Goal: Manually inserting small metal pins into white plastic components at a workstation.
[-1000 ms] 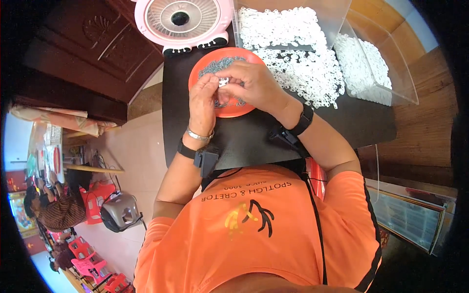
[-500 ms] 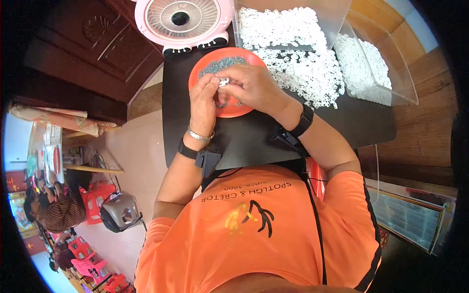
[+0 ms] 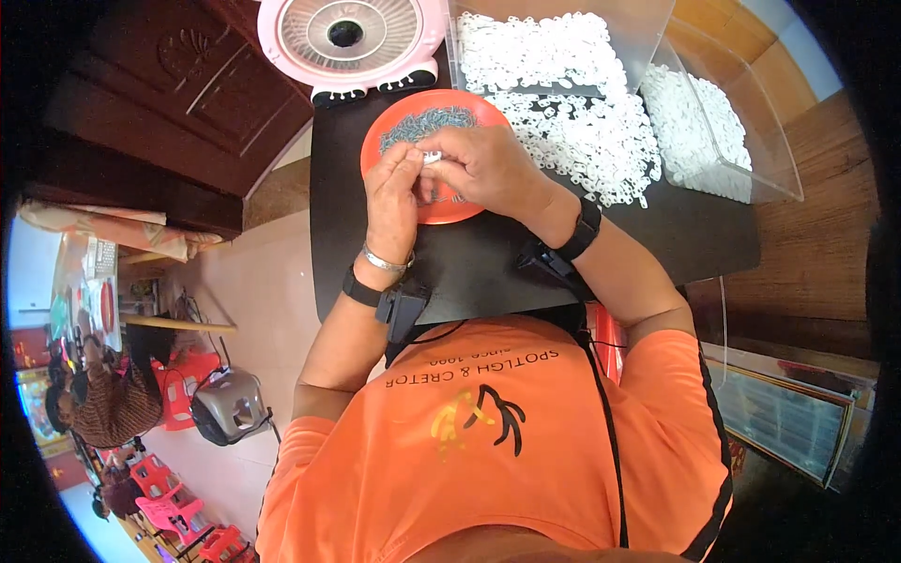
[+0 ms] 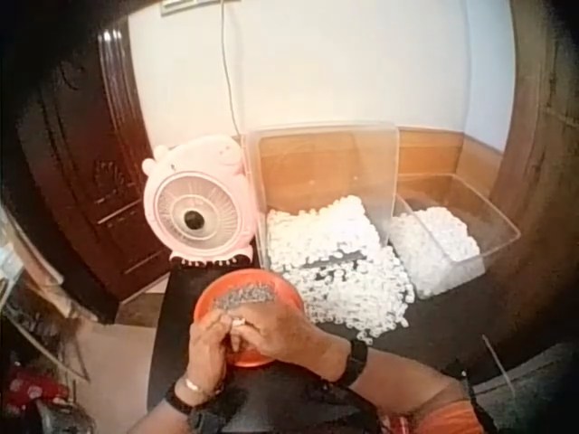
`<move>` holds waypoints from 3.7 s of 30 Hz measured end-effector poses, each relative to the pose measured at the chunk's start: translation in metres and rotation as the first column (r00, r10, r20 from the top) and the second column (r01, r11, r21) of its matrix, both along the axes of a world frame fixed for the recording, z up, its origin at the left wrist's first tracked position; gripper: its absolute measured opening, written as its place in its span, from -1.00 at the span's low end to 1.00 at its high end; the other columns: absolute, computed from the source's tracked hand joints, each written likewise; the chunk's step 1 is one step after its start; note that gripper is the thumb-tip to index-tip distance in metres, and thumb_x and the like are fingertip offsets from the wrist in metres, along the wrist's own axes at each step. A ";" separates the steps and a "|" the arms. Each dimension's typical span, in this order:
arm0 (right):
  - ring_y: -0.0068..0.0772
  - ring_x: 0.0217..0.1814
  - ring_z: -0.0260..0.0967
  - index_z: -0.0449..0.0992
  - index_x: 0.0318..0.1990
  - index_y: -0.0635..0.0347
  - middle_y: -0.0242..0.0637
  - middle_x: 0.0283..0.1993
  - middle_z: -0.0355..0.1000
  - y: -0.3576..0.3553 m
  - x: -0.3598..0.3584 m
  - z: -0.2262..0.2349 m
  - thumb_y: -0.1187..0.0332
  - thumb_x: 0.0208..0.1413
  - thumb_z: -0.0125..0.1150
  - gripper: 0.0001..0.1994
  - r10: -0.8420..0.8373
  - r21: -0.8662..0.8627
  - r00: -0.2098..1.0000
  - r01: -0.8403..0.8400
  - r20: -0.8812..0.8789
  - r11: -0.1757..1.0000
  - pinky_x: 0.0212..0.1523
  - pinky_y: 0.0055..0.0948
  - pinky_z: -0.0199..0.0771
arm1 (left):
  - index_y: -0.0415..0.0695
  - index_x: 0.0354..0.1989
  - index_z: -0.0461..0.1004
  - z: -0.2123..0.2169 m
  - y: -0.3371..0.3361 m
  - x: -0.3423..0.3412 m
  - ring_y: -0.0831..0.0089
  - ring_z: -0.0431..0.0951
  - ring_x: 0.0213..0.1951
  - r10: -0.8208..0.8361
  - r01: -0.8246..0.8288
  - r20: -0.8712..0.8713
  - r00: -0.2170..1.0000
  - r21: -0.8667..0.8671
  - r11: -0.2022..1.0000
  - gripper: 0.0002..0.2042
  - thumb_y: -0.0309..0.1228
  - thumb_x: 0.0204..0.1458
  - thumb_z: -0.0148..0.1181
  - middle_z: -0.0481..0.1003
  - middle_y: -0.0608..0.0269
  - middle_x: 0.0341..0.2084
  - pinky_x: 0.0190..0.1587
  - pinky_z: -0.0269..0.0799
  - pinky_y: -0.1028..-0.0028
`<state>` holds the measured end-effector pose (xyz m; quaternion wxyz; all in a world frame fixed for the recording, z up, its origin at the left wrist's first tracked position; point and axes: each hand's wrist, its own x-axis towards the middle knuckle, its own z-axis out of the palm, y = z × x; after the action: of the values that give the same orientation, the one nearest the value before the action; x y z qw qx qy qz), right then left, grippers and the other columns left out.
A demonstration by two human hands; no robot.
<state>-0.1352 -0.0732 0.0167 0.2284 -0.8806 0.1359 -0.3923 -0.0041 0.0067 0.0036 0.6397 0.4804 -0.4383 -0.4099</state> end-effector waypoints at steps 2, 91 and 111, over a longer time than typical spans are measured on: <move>-0.34 -0.46 0.48 0.48 -0.22 0.20 -0.25 -0.50 0.48 0.000 0.000 -0.001 0.42 0.00 0.11 -0.83 0.014 0.034 1.000 -0.014 -0.002 0.999 -0.43 -0.48 0.42 | -0.19 -0.49 0.39 0.000 0.001 -0.001 0.66 0.24 -0.65 0.001 0.000 0.013 1.000 -0.009 1.000 -0.76 -0.35 0.16 -0.10 0.28 0.41 -0.71 -0.58 0.15 0.64; -0.56 -0.52 0.39 0.47 -0.26 0.21 -0.32 -0.53 0.42 0.012 0.002 0.006 0.46 -0.04 0.21 -0.84 0.017 0.124 0.995 -0.028 0.093 0.992 -0.51 -0.58 0.34 | -0.17 -0.47 0.36 -0.001 -0.001 0.007 0.65 0.28 -0.66 -0.068 0.065 -0.063 0.996 -0.050 0.997 -0.77 -0.32 0.15 -0.11 0.30 0.39 -0.70 -0.58 0.17 0.66; -0.23 -0.43 0.44 0.46 -0.27 0.20 -0.21 -0.43 0.45 0.013 0.002 0.004 0.45 -0.08 0.23 -0.82 -0.028 -0.041 0.996 0.032 0.080 0.999 -0.41 -0.43 0.43 | -0.18 -0.49 0.34 0.004 0.007 -0.008 0.66 0.25 -0.64 0.024 -0.030 -0.142 0.990 -0.043 0.999 -0.79 -0.37 0.14 -0.13 0.29 0.39 -0.70 -0.56 0.17 0.65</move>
<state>-0.1336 -0.0603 0.0207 0.2092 -0.8667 0.1317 -0.4333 -0.0123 0.0141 0.0076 0.6853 0.4414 -0.3946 -0.4240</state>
